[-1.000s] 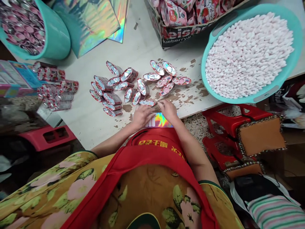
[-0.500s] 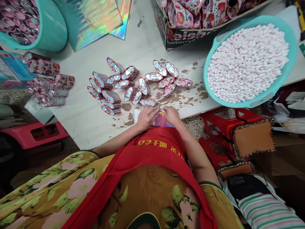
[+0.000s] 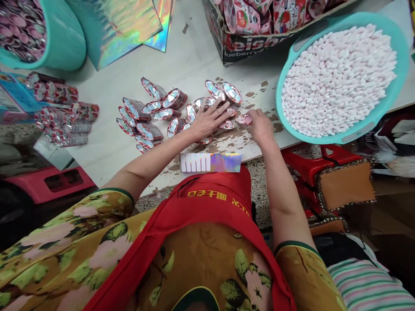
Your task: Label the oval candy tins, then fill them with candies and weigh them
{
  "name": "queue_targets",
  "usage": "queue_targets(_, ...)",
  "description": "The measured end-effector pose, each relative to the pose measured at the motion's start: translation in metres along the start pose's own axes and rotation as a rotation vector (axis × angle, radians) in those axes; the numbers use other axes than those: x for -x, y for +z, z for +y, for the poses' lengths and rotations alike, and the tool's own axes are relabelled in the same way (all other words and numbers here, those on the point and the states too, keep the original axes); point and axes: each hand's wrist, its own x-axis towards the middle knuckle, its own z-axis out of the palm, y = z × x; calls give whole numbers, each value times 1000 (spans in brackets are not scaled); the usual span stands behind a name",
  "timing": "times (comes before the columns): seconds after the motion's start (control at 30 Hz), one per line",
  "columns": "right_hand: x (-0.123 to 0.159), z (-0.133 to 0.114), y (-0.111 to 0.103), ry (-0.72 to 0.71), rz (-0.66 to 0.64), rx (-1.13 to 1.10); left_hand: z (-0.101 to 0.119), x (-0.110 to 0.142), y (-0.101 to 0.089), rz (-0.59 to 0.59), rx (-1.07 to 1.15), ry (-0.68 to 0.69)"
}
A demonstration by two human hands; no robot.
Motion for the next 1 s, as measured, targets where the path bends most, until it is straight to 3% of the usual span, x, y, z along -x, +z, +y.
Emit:
queue_targets(0.1,30,-11,-2,-4,19,9,-5,15,-12,15,36,-9)
queue_targets(0.23,76,-53,-1,0,104,-17,12,62,-7,55,153,-145)
queue_targets(0.33,94,-85,14,-80,-62,-67,33,104,13,37,177,-227)
queue_targets(0.47,90,-103,38,-56,-375,-67,49,132,44,-2,141,-282)
queue_targets(0.53,85,-103,44,-19,-452,-56,48,136,54,-19,124,-269)
queue_targets(0.73,82,-104,43,38,-448,-10,42,157,59,-72,68,-144)
queue_targets(0.87,78,-107,49,63,-442,14,51,172,49,-26,293,-33)
queue_targets(0.93,76,-107,55,75,-421,20,59,172,39,77,522,-150)
queue_targets(1.0,76,-107,60,85,-386,-10,67,164,26,263,770,-401)
